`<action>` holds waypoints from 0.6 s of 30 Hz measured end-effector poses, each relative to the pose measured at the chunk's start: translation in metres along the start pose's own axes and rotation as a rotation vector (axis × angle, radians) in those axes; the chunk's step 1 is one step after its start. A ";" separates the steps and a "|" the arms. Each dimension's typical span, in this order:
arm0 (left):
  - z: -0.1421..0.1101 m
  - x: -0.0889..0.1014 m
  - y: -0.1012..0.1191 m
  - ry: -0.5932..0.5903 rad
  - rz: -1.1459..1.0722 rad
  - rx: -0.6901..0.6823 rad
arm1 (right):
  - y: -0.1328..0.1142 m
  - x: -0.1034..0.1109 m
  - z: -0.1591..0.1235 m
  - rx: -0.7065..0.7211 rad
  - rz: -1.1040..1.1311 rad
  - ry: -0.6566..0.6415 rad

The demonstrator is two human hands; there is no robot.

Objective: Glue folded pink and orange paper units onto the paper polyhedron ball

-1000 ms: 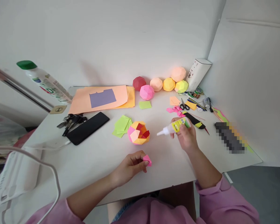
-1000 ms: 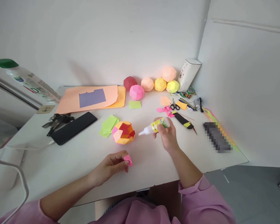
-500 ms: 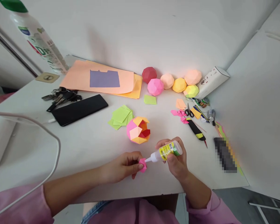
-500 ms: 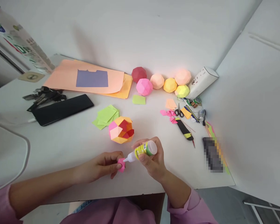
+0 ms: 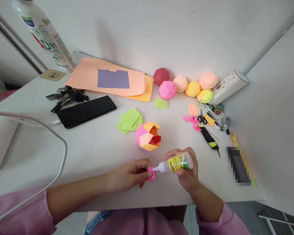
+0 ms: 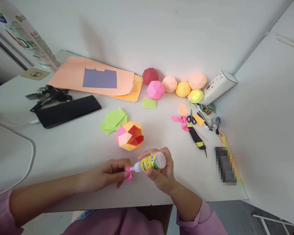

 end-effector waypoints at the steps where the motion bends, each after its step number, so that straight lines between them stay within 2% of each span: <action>1: 0.000 0.000 0.000 0.004 -0.002 -0.001 | -0.001 0.000 0.000 0.008 0.002 -0.008; 6: 0.001 -0.001 0.001 0.019 0.006 0.004 | -0.005 -0.001 0.000 0.050 0.020 -0.051; 18: 0.000 -0.001 -0.003 0.013 0.016 0.004 | -0.008 -0.004 0.000 0.085 0.002 -0.056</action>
Point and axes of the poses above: each hand's wrist, its own z-axis towards the middle knuckle, its own x-axis out of the back of the hand, y = z × x, the point moved 1 cm from there along z, towards the middle knuckle, and after that the axes turned 14 degrees about -x, right-handed, at the moved point
